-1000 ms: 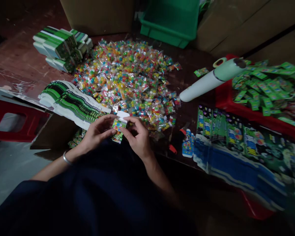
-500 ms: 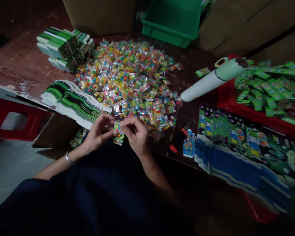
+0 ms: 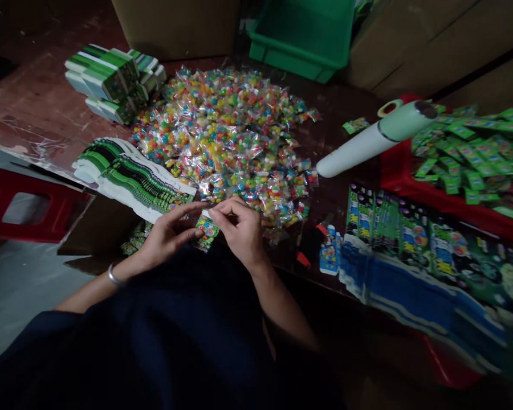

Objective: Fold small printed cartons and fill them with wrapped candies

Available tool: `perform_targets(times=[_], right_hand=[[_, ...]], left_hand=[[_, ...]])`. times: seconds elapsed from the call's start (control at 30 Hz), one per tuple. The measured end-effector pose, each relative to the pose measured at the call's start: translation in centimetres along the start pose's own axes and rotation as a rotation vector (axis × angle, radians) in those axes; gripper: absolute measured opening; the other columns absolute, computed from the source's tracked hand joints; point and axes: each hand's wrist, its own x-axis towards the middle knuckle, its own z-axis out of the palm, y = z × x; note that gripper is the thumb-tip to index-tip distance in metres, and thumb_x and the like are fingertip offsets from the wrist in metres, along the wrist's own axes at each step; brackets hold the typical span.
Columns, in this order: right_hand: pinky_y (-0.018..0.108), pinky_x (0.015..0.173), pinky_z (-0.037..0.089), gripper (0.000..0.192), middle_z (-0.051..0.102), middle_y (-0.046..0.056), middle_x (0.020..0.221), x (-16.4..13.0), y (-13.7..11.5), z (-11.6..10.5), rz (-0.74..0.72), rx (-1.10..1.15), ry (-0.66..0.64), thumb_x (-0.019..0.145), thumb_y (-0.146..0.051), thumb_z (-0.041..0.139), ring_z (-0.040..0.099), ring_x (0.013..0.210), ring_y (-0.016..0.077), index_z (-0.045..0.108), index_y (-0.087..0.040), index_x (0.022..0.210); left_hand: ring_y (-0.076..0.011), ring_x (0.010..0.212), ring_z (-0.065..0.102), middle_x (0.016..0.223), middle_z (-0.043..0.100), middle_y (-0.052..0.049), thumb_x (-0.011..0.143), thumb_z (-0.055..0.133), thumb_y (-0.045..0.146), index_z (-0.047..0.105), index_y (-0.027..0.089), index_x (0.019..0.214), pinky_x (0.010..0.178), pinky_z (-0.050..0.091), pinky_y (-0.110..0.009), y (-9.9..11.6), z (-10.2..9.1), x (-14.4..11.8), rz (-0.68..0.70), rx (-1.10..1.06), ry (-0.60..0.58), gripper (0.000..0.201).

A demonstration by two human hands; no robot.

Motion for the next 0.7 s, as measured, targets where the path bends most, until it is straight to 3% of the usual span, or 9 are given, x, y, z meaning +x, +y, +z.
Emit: perform_targets(times=[0.13,0.3,0.47,0.57,0.63,0.7], right_hand=[[0.037,0.082,0.059,0.024,0.075,0.004,0.087,-0.5,0.1,0.2,-0.075,-0.063,0.051,0.095,-0.026,0.068,0.071,0.083,0.0186,0.065,-0.023,0.071],[0.033,0.07,0.059,0.023,0.075,0.003,0.078,0.6,1.3,0.1,0.107,0.132,-0.131,0.086,-0.035,0.079,0.071,0.074,0.0184,0.068,-0.022,0.071],[0.036,0.078,0.059,0.023,0.077,0.004,0.085,-0.5,0.5,1.1,0.035,0.045,0.004,0.097,-0.029,0.068,0.072,0.08,0.0187,0.07,-0.022,0.075],[0.039,0.088,0.062,0.015,0.08,0.007,0.101,-2.0,0.4,1.4,-0.035,0.045,-0.015,0.098,-0.031,0.068,0.076,0.094,0.0212,0.073,-0.023,0.087],[0.041,0.09,0.063,0.013,0.08,0.008,0.111,-2.7,0.8,1.4,-0.061,0.049,-0.081,0.098,-0.036,0.069,0.077,0.103,0.0232,0.075,-0.024,0.095],[0.039,0.086,0.066,0.019,0.078,0.009,0.118,-3.0,1.6,1.6,-0.048,0.035,-0.14,0.098,-0.039,0.068,0.076,0.107,0.0236,0.074,-0.025,0.109]], left_hand=[[-0.0249,0.112,0.069,0.128,0.072,-0.014,0.093,0.073,0.027,0.07,0.018,0.133,0.097,0.06,-0.04,0.0,-0.6,-0.3,-0.005,0.025,-0.013,0.041],[-0.0237,0.108,0.07,0.121,0.074,-0.013,0.093,0.074,0.024,0.071,0.019,0.134,0.093,0.06,-0.038,0.7,-1.3,-0.2,-0.004,0.084,-0.044,0.042],[-0.0211,0.102,0.071,0.128,0.073,-0.013,0.091,0.076,0.026,0.071,0.017,0.131,0.086,0.061,-0.032,-0.1,-1.2,-0.3,-0.057,-0.068,-0.012,0.041],[-0.0186,0.098,0.071,0.124,0.074,-0.011,0.091,0.076,0.026,0.072,0.018,0.125,0.084,0.06,-0.029,-0.3,-1.5,-0.6,-0.077,-0.054,0.007,0.035],[-0.0186,0.097,0.071,0.117,0.074,-0.009,0.093,0.073,0.025,0.072,0.018,0.123,0.083,0.059,-0.028,0.4,-2.7,-1.0,-0.091,0.019,-0.06,0.031],[-0.0193,0.095,0.072,0.11,0.075,-0.007,0.094,0.07,0.023,0.072,0.02,0.123,0.08,0.059,-0.027,1.6,-5.1,-1.6,-0.118,0.15,-0.196,0.029]])
